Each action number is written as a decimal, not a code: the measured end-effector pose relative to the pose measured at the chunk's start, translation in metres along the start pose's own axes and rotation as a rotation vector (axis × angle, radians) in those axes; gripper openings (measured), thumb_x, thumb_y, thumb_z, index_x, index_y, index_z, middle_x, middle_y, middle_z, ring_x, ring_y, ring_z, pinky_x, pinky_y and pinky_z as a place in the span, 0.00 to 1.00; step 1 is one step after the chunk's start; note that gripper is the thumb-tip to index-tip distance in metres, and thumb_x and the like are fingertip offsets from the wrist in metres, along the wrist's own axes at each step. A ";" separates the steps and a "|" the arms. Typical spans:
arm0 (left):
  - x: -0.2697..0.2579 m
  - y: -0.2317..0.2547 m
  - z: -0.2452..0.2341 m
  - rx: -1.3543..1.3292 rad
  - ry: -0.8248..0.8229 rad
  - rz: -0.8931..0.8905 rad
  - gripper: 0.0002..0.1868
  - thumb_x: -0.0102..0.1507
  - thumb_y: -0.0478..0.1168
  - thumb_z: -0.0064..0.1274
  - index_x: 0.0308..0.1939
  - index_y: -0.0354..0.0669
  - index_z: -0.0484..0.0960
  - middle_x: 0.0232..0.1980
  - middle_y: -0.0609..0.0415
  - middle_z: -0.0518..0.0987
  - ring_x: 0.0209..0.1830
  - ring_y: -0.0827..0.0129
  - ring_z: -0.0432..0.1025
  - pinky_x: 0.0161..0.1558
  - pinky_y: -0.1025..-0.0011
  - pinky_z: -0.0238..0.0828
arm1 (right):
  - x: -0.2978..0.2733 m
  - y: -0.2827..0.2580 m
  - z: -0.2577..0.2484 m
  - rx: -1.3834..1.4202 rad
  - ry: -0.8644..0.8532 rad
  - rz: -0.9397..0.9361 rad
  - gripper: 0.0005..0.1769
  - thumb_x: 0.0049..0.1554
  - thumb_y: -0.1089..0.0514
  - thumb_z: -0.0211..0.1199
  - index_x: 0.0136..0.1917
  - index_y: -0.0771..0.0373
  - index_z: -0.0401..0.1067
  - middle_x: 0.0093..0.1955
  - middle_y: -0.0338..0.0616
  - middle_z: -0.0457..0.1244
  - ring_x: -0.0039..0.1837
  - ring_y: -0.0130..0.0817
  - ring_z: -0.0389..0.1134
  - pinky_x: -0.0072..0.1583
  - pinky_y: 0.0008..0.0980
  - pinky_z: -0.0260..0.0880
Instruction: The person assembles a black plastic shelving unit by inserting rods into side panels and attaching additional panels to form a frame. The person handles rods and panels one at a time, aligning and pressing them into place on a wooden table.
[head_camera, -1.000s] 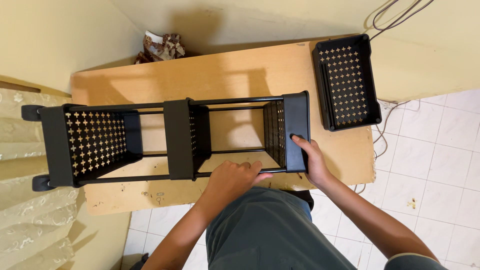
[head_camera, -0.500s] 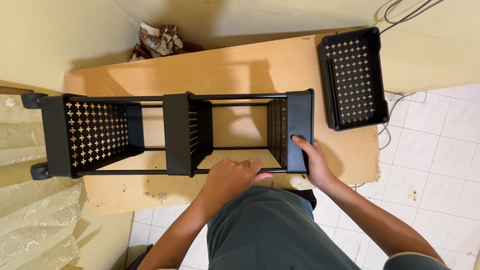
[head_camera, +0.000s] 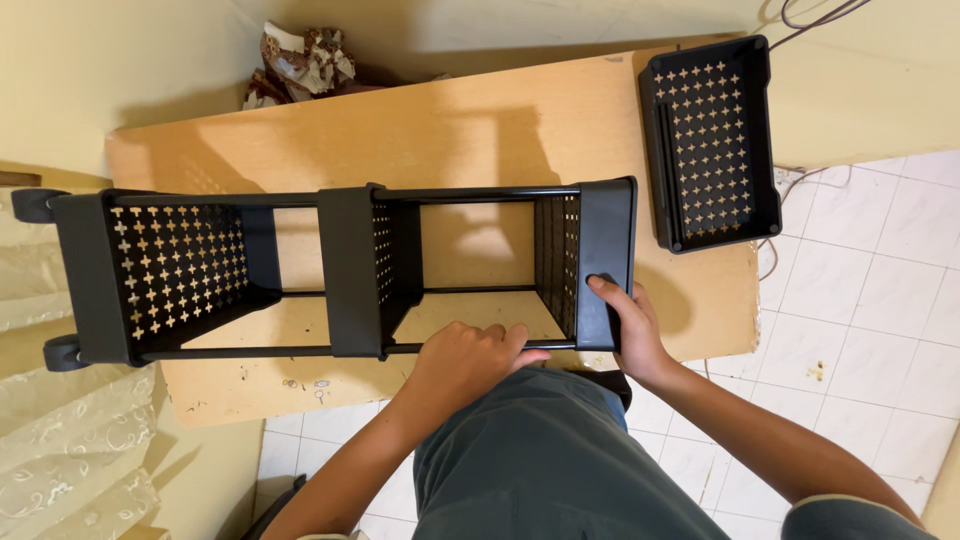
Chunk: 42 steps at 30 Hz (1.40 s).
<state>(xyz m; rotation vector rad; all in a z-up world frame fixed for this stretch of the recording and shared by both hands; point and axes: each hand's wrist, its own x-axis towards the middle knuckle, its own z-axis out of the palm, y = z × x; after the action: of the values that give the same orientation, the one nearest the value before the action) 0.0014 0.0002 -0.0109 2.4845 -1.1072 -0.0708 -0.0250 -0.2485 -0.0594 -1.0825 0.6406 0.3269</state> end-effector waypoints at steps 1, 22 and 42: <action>0.000 0.000 0.000 0.008 0.004 0.001 0.28 0.65 0.63 0.53 0.25 0.46 0.70 0.14 0.57 0.69 0.10 0.64 0.66 0.16 0.69 0.62 | 0.000 0.001 0.000 0.009 -0.012 -0.008 0.16 0.60 0.53 0.60 0.51 0.69 0.74 0.45 0.45 0.69 0.45 0.30 0.70 0.49 0.30 0.70; 0.024 -0.006 -0.048 -0.112 0.092 -0.027 0.20 0.67 0.54 0.55 0.44 0.38 0.77 0.45 0.46 0.76 0.43 0.54 0.74 0.45 0.61 0.71 | 0.030 -0.023 -0.002 -0.034 0.119 -0.333 0.26 0.63 0.35 0.49 0.49 0.60 0.70 0.42 0.40 0.64 0.46 0.33 0.64 0.52 0.32 0.64; 0.125 -0.093 -0.043 -0.290 0.057 0.009 0.14 0.69 0.52 0.50 0.47 0.48 0.84 0.40 0.52 0.83 0.34 0.52 0.78 0.32 0.57 0.73 | 0.127 -0.127 0.050 -0.292 -0.313 -0.404 0.31 0.71 0.51 0.48 0.26 0.62 0.57 0.26 0.40 0.53 0.31 0.30 0.55 0.39 0.31 0.61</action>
<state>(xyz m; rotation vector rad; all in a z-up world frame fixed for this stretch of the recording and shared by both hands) 0.1614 -0.0191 0.0070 2.2101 -1.0058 -0.1463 0.1581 -0.2680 -0.0329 -1.3749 0.0875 0.2343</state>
